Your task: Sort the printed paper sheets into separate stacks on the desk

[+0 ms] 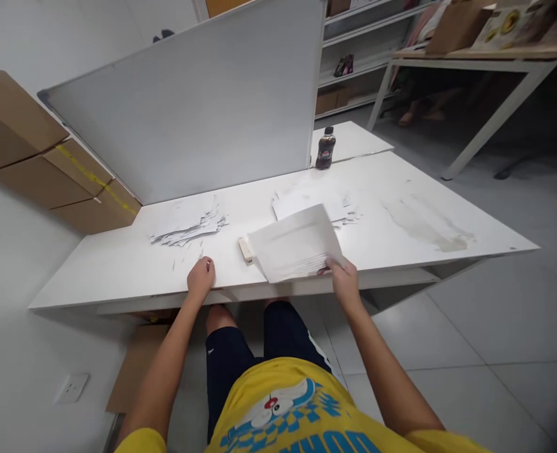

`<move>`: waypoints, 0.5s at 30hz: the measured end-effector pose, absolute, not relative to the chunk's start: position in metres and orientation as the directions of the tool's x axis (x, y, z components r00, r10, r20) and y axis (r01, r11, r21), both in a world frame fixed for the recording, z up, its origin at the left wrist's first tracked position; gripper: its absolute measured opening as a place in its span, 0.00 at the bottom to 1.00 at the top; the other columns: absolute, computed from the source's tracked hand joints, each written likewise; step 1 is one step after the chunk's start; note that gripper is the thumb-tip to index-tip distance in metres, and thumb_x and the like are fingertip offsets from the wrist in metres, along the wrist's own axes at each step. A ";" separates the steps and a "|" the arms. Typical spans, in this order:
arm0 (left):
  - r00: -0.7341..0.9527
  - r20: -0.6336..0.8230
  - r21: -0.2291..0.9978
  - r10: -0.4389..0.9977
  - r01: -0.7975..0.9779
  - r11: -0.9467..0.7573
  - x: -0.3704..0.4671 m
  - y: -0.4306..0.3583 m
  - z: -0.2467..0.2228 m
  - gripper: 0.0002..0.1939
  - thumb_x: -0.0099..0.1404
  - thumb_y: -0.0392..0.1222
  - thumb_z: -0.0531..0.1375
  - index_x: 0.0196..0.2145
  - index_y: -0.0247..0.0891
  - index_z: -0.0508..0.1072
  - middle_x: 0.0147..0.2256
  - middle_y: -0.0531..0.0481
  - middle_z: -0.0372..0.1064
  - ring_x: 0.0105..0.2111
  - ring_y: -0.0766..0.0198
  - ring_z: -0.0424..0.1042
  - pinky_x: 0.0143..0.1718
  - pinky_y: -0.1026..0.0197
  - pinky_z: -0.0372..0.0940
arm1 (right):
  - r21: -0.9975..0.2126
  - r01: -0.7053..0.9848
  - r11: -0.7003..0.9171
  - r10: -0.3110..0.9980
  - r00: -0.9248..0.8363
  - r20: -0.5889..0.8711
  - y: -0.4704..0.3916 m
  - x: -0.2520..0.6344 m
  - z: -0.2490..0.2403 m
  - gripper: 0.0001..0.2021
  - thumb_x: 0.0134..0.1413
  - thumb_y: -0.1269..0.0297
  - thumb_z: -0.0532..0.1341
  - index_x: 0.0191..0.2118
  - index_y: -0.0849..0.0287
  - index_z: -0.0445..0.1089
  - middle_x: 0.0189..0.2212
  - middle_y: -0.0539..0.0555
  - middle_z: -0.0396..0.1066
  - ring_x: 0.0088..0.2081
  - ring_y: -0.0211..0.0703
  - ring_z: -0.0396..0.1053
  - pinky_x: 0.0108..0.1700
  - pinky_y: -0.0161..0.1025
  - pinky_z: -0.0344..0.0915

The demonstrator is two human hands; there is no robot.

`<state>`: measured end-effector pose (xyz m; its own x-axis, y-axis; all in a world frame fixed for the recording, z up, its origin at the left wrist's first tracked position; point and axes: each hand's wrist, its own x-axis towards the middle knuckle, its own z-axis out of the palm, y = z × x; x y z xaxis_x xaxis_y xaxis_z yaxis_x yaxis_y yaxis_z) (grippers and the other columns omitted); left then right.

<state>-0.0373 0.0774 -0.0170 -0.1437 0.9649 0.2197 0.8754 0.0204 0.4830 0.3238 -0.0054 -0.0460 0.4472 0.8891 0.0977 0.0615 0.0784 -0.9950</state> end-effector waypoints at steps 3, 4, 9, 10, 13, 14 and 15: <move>-0.096 0.256 0.423 0.962 0.906 -0.022 -0.038 0.108 -0.006 0.08 0.67 0.35 0.53 0.39 0.35 0.72 0.38 0.43 0.71 0.39 0.55 0.70 0.46 0.53 0.63 | -0.984 -0.151 0.098 0.738 0.674 -0.030 0.024 0.308 -0.055 0.11 0.46 0.53 0.57 0.24 0.56 0.64 0.15 0.47 0.66 0.21 0.41 0.65 0.32 0.40 0.64; -0.103 0.279 0.442 0.955 0.897 -0.032 -0.039 0.122 0.002 0.09 0.68 0.35 0.53 0.42 0.33 0.72 0.42 0.41 0.71 0.41 0.55 0.70 0.48 0.52 0.63 | -0.980 -0.174 0.099 0.701 0.711 -0.055 0.029 0.303 -0.060 0.11 0.46 0.53 0.57 0.25 0.55 0.63 0.15 0.46 0.65 0.20 0.41 0.64 0.31 0.41 0.64; -0.191 0.355 0.586 0.915 0.808 -0.059 -0.052 0.179 0.044 0.17 0.69 0.43 0.59 0.52 0.30 0.68 0.51 0.39 0.68 0.48 0.55 0.70 0.50 0.48 0.67 | -0.994 0.109 -0.002 0.771 0.633 0.068 0.023 0.296 -0.076 0.13 0.53 0.54 0.56 0.22 0.54 0.63 0.15 0.48 0.67 0.25 0.44 0.68 0.36 0.41 0.63; -0.197 0.362 0.595 0.911 0.801 -0.063 -0.054 0.184 0.048 0.19 0.69 0.45 0.59 0.53 0.32 0.68 0.52 0.41 0.67 0.48 0.55 0.70 0.49 0.48 0.68 | -0.988 0.156 -0.009 0.790 0.606 0.089 0.020 0.299 -0.077 0.14 0.54 0.54 0.55 0.21 0.54 0.63 0.16 0.49 0.68 0.26 0.45 0.69 0.37 0.42 0.63; -0.216 0.368 0.616 0.904 0.785 -0.064 -0.058 0.189 0.049 0.19 0.69 0.47 0.59 0.54 0.36 0.68 0.52 0.43 0.67 0.47 0.57 0.71 0.47 0.48 0.70 | -0.976 0.218 -0.016 0.837 0.537 0.107 0.015 0.308 -0.077 0.16 0.54 0.52 0.55 0.21 0.53 0.65 0.18 0.52 0.71 0.28 0.48 0.71 0.38 0.43 0.64; -0.221 0.365 0.622 0.904 0.781 -0.060 -0.059 0.188 0.046 0.17 0.70 0.46 0.58 0.52 0.34 0.69 0.50 0.43 0.68 0.47 0.57 0.71 0.47 0.49 0.70 | -0.974 0.225 -0.019 0.844 0.526 0.105 0.014 0.310 -0.077 0.16 0.54 0.51 0.55 0.22 0.53 0.66 0.18 0.52 0.72 0.29 0.49 0.71 0.39 0.43 0.65; -0.223 0.363 0.627 0.905 0.776 -0.060 -0.061 0.186 0.043 0.14 0.71 0.44 0.56 0.50 0.32 0.70 0.48 0.43 0.69 0.47 0.58 0.71 0.48 0.50 0.69 | -0.974 0.226 -0.024 0.848 0.521 0.100 0.014 0.312 -0.076 0.16 0.53 0.50 0.56 0.22 0.53 0.66 0.19 0.52 0.72 0.29 0.49 0.71 0.39 0.44 0.65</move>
<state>-0.0606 0.1863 0.0430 -0.2234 0.9046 0.3631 0.7764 -0.0601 0.6274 0.3118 0.0144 -0.0762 0.5211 0.8477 0.0997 0.2256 -0.0241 -0.9739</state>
